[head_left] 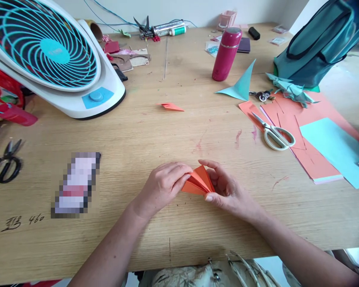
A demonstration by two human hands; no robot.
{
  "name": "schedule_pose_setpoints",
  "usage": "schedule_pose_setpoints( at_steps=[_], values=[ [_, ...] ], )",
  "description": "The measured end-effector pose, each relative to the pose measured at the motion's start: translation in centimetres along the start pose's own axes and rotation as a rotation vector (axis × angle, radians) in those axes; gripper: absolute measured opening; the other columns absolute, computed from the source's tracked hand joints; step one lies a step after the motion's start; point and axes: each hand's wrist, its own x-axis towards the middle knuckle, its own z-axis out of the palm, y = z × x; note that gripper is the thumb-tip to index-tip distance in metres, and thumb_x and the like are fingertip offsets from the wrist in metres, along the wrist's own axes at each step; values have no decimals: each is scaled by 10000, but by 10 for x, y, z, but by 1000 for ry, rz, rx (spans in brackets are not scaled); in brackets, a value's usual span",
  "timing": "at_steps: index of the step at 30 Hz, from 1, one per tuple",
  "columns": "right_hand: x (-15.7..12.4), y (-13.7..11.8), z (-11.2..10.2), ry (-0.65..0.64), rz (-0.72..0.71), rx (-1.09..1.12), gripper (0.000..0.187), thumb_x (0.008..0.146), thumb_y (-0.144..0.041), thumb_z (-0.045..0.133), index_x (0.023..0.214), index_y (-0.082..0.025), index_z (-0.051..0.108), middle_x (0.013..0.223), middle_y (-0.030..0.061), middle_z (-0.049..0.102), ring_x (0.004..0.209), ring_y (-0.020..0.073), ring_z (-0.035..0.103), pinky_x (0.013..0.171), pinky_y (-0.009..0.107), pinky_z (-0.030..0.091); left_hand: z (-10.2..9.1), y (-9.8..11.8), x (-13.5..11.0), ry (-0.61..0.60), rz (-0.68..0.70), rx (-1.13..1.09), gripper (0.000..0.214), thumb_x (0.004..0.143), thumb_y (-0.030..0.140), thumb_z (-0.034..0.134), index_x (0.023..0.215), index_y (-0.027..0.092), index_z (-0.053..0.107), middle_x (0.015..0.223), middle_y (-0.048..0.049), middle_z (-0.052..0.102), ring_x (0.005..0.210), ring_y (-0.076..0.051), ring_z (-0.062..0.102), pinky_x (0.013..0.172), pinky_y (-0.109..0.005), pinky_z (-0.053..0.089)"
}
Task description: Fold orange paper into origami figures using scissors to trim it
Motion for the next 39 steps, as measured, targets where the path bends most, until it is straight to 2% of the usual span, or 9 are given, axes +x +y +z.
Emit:
schedule_pose_setpoints(
  at_steps=[9, 12, 16, 20, 23, 26, 32, 36, 39],
  values=[
    [0, 4, 1, 7, -24, -47, 702, 908, -491, 690, 1489, -301, 345, 1081, 64, 628, 944, 203, 628, 827, 337, 527, 6, -1, -2, 162, -189, -44, 129, 986, 135, 507, 1003, 210, 611, 949, -6, 732, 854, -130, 699, 783, -234, 505],
    [-2, 0, 1, -29, -36, -32, 661, 950, -507, 623, 1506, -308, 328, 1173, 89, 618, 987, 208, 627, 830, 338, 525, 8, 0, -3, 183, -159, -2, 139, 980, 105, 497, 1007, 207, 588, 938, -5, 722, 840, -128, 689, 773, -237, 497],
    [-3, -4, 5, -8, -25, -23, 788, 896, -513, 696, 1540, -323, 282, 1334, 112, 561, 1121, 237, 606, 948, 387, 505, 12, 3, -4, 176, -85, 94, 158, 973, 86, 478, 1018, 210, 565, 936, -19, 694, 849, -150, 663, 785, -269, 490],
    [-2, 1, 8, 86, -58, -3, 545, 965, -400, 620, 1458, -297, 410, 1177, 77, 615, 969, 184, 631, 833, 328, 531, 15, 5, -4, 164, -46, 44, 244, 969, 46, 445, 1100, 206, 574, 952, -27, 658, 870, -142, 637, 812, -261, 493],
    [-1, 5, 10, 135, -69, -151, 427, 973, -280, 589, 1387, -264, 488, 1002, 39, 643, 828, 152, 615, 726, 282, 511, 16, 5, -2, 135, -41, -40, 242, 968, 55, 462, 1101, 198, 605, 969, -37, 658, 895, -145, 634, 807, -257, 494],
    [-1, 5, 10, 174, -96, -328, 459, 942, -181, 585, 1385, -253, 491, 886, -1, 669, 722, 127, 592, 653, 250, 472, 18, 4, -1, 141, -48, -85, 145, 978, 134, 521, 1029, 188, 645, 909, -35, 662, 850, -157, 620, 766, -272, 489],
    [-2, 5, 11, 230, -59, -411, 372, 924, -165, 569, 1287, -245, 554, 982, 17, 729, 741, 137, 612, 643, 255, 464, 22, 6, 1, 221, -201, -123, 209, 970, 173, 561, 764, 176, 600, 742, -8, 602, 720, -150, 544, 674, -279, 453],
    [-10, 9, 10, 241, -66, -518, 338, 922, -161, 557, 1244, -261, 567, 998, 20, 719, 829, 171, 649, 721, 294, 494, 24, 8, 4, 269, -174, 102, 103, 914, 166, 641, 814, 176, 660, 921, -52, 643, 876, -198, 553, 819, -345, 470],
    [-19, 13, 8, 283, -117, -750, 357, 895, -149, 579, 1237, -250, 555, 983, 33, 711, 849, 202, 642, 784, 352, 486, 28, 11, 4, 208, -128, 170, 110, 930, 140, 604, 930, 184, 704, 973, -55, 605, 847, -168, 578, 771, -300, 488]
  ],
)
